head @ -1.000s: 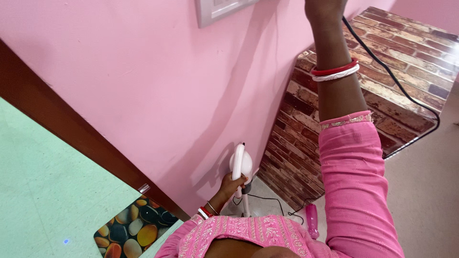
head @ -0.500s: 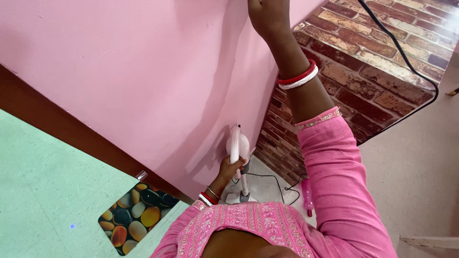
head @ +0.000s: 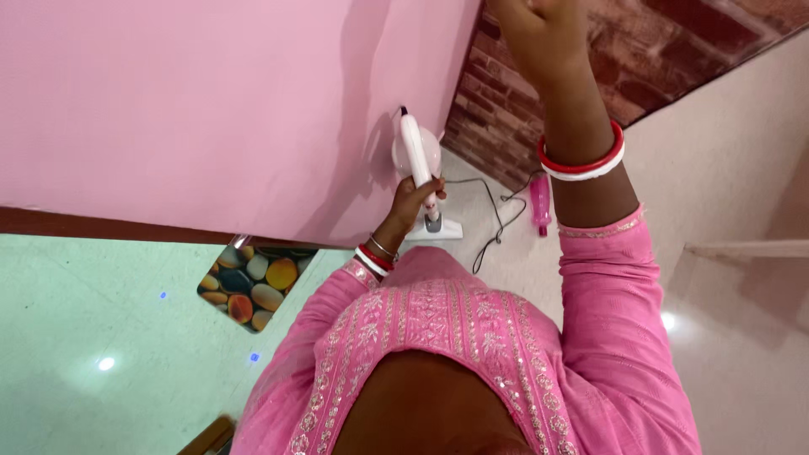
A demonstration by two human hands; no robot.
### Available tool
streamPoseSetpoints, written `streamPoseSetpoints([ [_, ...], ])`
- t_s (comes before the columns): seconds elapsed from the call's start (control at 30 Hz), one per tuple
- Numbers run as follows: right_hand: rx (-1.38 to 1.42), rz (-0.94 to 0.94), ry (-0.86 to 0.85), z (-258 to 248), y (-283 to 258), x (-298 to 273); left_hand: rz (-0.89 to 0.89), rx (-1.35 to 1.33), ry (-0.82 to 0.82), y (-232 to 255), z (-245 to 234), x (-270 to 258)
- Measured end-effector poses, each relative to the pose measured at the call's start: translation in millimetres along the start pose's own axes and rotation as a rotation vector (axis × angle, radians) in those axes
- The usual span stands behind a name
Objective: The person wraps the power cord around the handle of a vacuum cleaner by hand.
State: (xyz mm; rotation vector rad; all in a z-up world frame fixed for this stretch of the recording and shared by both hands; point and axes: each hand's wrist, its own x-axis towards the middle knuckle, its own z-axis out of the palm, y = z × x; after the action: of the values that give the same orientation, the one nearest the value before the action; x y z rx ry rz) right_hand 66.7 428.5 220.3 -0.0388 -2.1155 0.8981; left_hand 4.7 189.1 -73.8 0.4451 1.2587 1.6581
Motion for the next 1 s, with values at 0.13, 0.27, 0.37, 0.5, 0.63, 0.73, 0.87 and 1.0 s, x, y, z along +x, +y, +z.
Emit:
streamPoseSetpoints([
  [0.13, 0.412, 0.325, 0.130, 5, -14, -102, -0.086, -0.106, -0.024, 20, 7, -9],
  [0.27, 0.599, 0.830, 0.330, 52, -3, -229, -0.056, -0.158, -0.028, 20, 17, -16],
  [0.37, 0.650, 1.185, 0.203, 90, -19, -315, -0.025, -0.194, -0.016, 19, 27, -29],
  [0.5, 0.809, 1.346, 0.128, 130, -42, -379, 0.032, -0.232, -0.017, 4, 47, -53],
  [0.63, 1.195, 1.527, 0.191, 149, -52, -378, 0.042, -0.325, -0.031, -1, 58, -89],
  [0.73, 1.333, 1.485, 0.336, 160, -77, -382, 0.021, -0.345, -0.072, -4, 68, -125],
  [0.87, 1.396, 1.304, 0.549, 175, -112, -388, -0.073, -0.181, -0.065, 4, 63, -160],
  [1.0, 1.600, 1.211, 0.744, 195, -154, -398, -0.189, -0.018, -0.062, 1, 44, -198],
])
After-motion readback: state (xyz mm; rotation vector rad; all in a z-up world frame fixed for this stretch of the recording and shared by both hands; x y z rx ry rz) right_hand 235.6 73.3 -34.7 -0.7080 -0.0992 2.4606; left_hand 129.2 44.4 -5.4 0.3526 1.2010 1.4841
